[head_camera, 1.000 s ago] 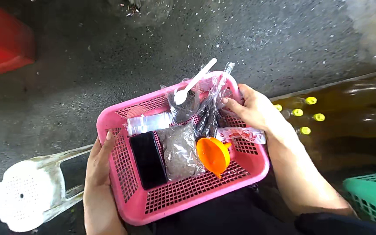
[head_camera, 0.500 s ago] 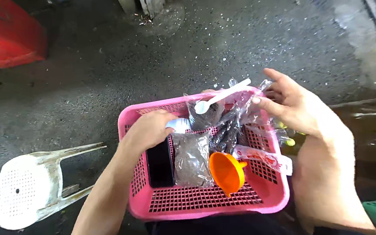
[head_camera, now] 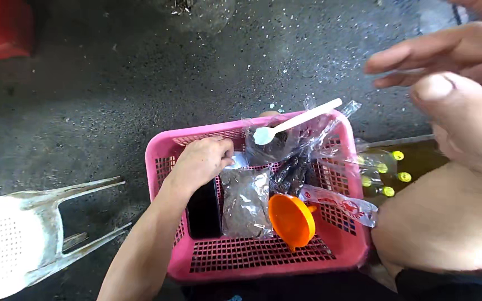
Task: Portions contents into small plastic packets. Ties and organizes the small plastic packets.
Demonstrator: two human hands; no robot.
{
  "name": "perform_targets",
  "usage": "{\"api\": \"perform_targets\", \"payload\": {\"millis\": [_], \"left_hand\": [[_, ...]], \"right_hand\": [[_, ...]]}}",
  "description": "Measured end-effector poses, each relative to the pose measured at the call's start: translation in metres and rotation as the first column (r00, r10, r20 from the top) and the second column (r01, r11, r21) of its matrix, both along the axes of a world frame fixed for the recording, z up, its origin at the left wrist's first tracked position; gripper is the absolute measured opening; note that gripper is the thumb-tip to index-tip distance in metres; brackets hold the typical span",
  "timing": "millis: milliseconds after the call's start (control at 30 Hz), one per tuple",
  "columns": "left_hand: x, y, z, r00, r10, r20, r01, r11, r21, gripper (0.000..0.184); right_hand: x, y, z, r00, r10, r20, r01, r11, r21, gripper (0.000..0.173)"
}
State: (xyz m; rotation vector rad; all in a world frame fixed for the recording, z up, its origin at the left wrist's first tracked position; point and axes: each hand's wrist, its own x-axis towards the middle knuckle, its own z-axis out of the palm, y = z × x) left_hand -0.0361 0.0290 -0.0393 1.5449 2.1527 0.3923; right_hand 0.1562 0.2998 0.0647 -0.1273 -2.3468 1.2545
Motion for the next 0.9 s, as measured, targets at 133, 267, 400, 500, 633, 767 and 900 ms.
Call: {"api": "perform_targets", "payload": {"millis": [133,267,400,500,633,767,900], "left_hand": [[-0.004,-0.016,0.006,0.997,0.069,0.041,-0.070,0.997,0.019,0.013],[-0.005,-0.022,0.018,0.986,0.160,0.035,-0.161,0.987,0.028,0.013],[-0.014,-0.030,0.010,0.994,0.102,0.023,-0.105,0.975,0.196,0.014],[-0.020,-0.027,0.016,0.993,0.043,0.111,-0.066,0.975,0.213,0.011],[-0.020,-0.021,0.017,0.956,0.033,0.290,-0.157,0.897,0.414,0.010],[-0.021,-0.020,0.013,0.874,-0.028,0.486,-0.268,0.806,0.527,0.007],[-0.022,-0.022,0.012,0.829,-0.049,0.558,-0.298,0.804,0.514,0.009]], "right_hand": [[-0.036,-0.062,0.024,0.946,0.321,-0.055,-0.319,0.947,0.044,0.081],[-0.071,-0.105,0.012,0.888,0.447,0.109,-0.460,0.854,0.243,0.057],[-0.083,-0.115,-0.040,0.877,0.452,0.161,-0.478,0.852,0.212,0.039],[-0.082,-0.109,-0.058,0.901,0.403,0.158,-0.427,0.888,0.170,0.035],[-0.074,-0.099,-0.061,0.923,0.352,0.156,-0.371,0.922,0.109,0.039],[-0.073,-0.093,-0.066,0.899,0.363,0.244,-0.374,0.927,0.000,0.050],[-0.077,-0.090,-0.070,0.912,0.329,0.245,-0.321,0.944,-0.073,0.046]]}}
